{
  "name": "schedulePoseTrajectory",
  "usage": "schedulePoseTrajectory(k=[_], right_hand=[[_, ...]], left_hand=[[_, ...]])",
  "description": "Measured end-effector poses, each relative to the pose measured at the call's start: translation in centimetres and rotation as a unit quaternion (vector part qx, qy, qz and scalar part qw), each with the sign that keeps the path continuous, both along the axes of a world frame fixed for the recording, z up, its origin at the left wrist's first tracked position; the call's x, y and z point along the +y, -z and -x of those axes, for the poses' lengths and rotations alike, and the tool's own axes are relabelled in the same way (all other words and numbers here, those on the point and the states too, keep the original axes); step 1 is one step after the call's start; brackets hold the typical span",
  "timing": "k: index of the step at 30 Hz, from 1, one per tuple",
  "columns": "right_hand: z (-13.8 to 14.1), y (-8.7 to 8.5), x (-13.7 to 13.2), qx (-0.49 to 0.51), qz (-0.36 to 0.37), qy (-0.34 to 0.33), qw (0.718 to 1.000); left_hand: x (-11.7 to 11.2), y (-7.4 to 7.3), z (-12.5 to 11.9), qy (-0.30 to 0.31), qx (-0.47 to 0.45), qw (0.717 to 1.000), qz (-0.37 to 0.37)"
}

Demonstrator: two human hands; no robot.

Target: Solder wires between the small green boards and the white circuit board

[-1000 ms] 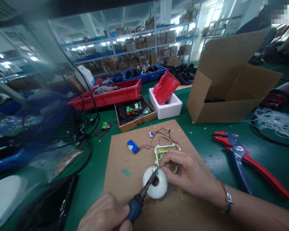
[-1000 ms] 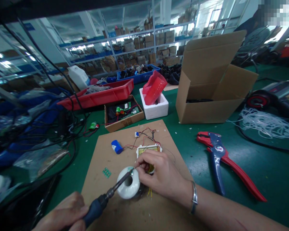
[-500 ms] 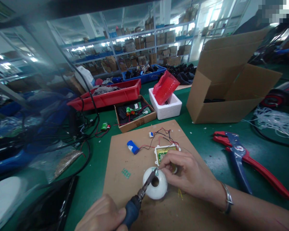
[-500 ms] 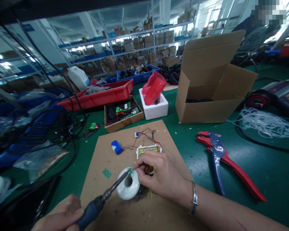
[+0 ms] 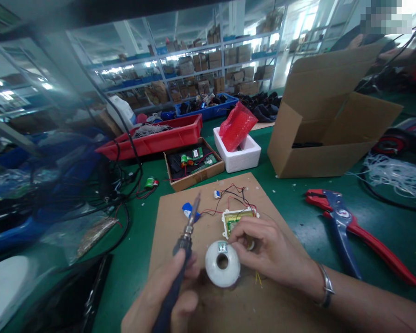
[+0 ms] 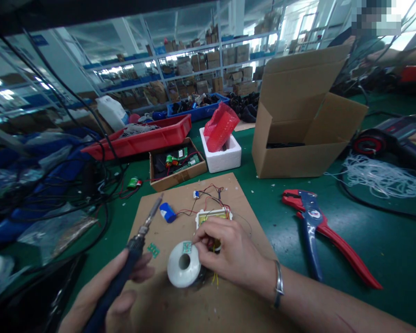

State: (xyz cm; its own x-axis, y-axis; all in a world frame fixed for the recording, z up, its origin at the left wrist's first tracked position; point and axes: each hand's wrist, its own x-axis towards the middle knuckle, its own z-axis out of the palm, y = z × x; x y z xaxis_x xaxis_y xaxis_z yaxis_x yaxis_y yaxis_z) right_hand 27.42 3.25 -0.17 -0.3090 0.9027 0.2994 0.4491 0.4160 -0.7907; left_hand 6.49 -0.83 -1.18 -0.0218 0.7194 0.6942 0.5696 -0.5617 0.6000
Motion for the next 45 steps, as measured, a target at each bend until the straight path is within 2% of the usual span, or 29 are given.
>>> schedulePoseTrajectory(k=[2,5,12,15,19,24,26,31,38,45], right_hand=[[0.0,-0.1,0.0,-0.004,0.001,-0.002,1.000],[0.1,-0.1,0.1,-0.014,0.001,0.000,1.000],[-1.1,-0.7,0.7,-0.003,0.020,-0.018,1.000],[-2.6,-1.9,1.4,0.035,0.083,-0.034,0.995],[-4.2,-3.5,1.8,0.033,0.167,-0.097,0.981],[-5.1,-4.3,1.6,-0.031,0.159,-0.146,0.976],[-5.3,-4.0,1.7,-0.056,0.148,-0.138,0.978],[-5.1,-2.5,2.2,-0.060,0.119,0.012,0.991],[-2.3,-0.8,1.9,0.035,0.114,0.026,0.993],[-1.1,0.9,2.0,0.166,0.165,0.019,0.972]], left_hand=[[0.3,0.6,-1.0,0.013,-0.009,1.000,0.009],[0.8,1.3,-2.1,0.066,0.013,0.998,0.013],[1.0,2.2,-1.9,0.136,0.058,0.989,0.029],[0.7,2.3,-2.3,0.103,0.026,0.994,0.035],[0.6,1.9,-3.1,0.077,-0.008,0.996,0.034],[1.0,1.8,-3.1,0.073,0.007,0.997,0.009],[1.1,1.9,-3.1,0.072,0.008,0.997,0.008],[1.2,2.2,-3.0,0.067,0.000,0.998,0.005],[1.2,2.0,-3.1,0.059,0.005,0.998,-0.002],[1.0,2.1,-3.1,0.076,-0.005,0.997,0.012]])
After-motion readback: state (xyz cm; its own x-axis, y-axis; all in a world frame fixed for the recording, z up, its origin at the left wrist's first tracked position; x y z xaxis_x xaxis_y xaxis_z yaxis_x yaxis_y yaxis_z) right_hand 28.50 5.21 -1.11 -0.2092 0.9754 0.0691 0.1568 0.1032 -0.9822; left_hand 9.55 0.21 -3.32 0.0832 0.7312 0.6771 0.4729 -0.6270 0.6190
